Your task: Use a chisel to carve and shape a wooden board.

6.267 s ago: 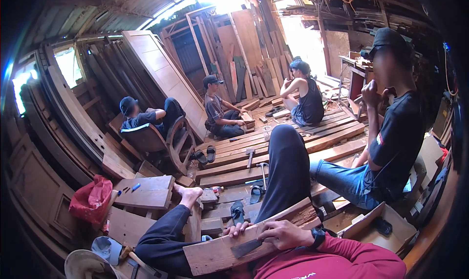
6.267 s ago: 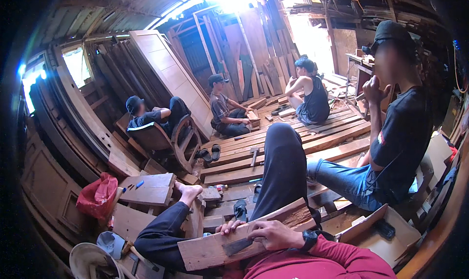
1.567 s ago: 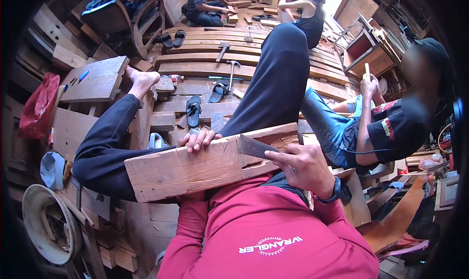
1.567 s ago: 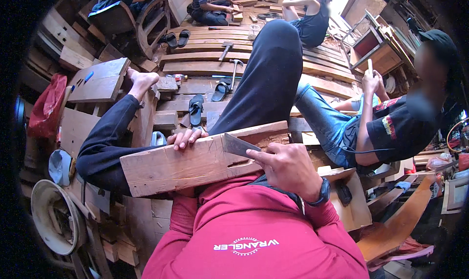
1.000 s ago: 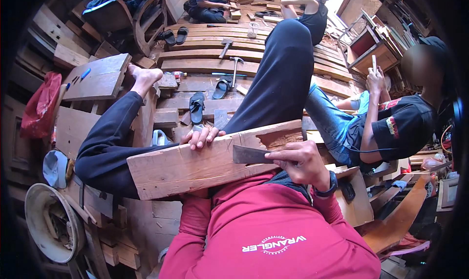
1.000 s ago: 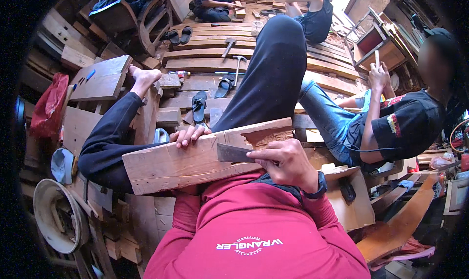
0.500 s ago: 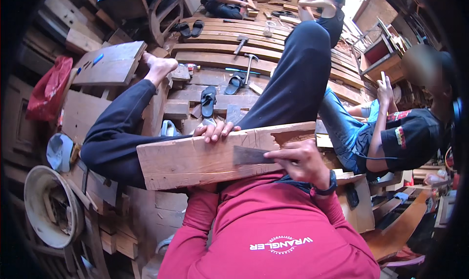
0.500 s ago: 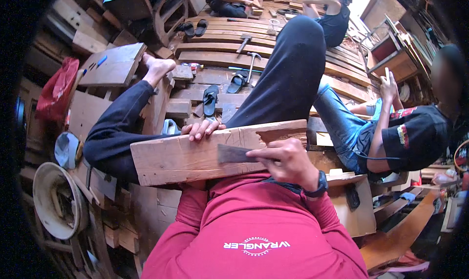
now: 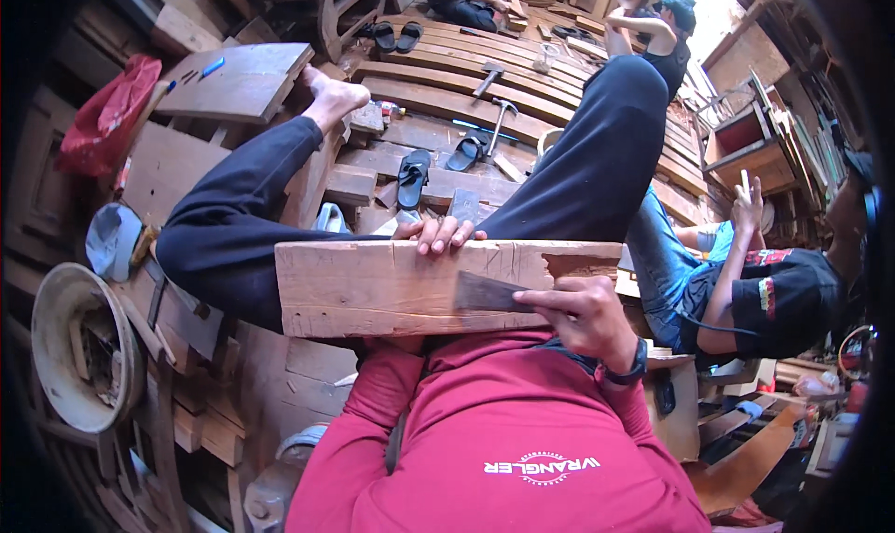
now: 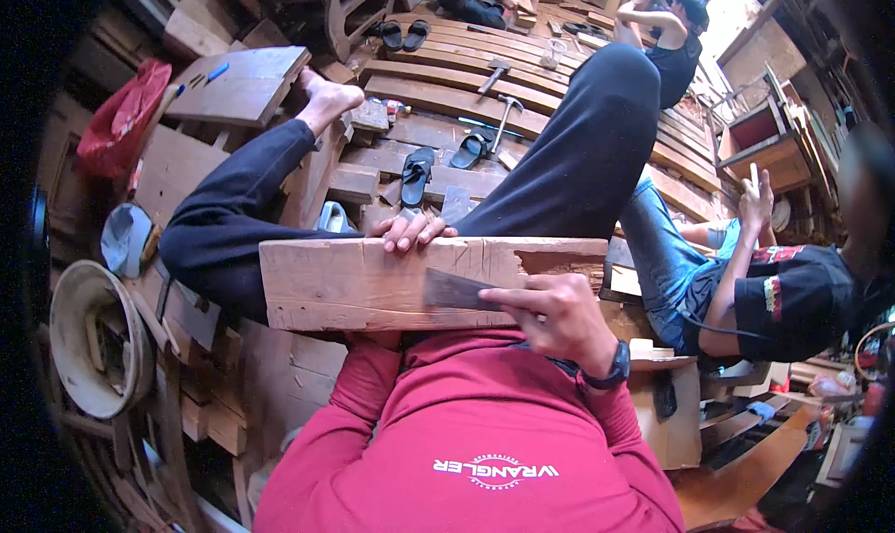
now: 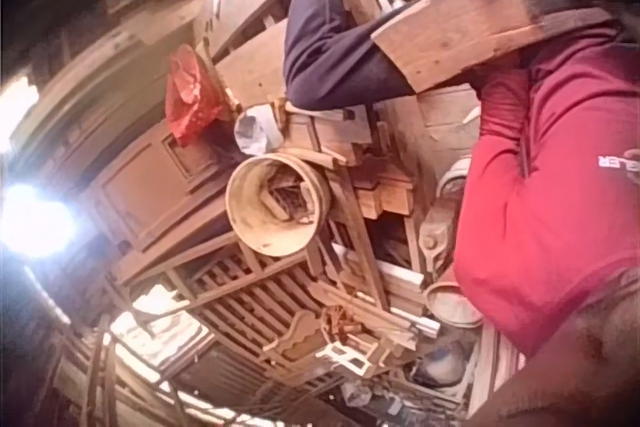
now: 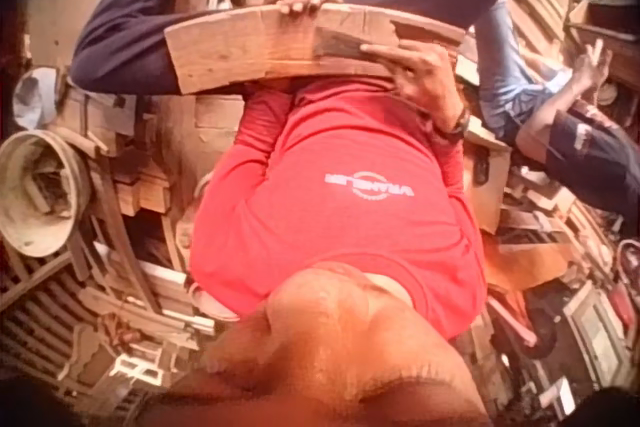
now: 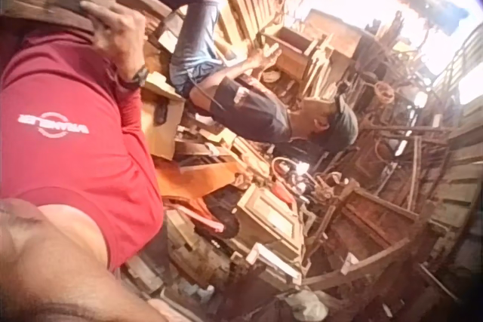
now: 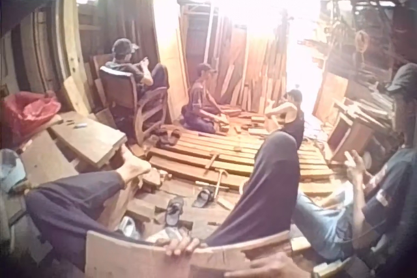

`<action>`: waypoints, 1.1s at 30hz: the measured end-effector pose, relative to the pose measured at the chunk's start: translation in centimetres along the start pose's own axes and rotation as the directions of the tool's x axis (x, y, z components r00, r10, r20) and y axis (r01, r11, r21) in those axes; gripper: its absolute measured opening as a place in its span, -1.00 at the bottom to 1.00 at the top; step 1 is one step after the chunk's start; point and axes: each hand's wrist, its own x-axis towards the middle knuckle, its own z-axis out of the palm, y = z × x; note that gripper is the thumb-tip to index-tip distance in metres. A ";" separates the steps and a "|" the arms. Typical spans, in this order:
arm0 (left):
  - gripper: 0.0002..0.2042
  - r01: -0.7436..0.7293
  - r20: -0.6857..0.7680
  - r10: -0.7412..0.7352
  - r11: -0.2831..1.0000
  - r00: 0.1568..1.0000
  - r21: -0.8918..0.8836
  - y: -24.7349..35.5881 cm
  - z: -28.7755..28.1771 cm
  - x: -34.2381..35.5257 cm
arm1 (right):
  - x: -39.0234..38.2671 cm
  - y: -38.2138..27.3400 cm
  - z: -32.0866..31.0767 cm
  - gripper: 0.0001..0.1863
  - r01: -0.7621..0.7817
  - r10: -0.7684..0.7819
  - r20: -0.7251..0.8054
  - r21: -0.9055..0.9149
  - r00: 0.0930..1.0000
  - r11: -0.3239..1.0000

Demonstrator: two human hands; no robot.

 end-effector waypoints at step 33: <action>-0.55 0.006 -0.078 -0.009 0.999 0.997 -0.043 -0.1 0.6 -0.1 | -1.3 1.7 -1.2 -0.57 -0.072 0.079 -0.067 0.088 0.995 0.993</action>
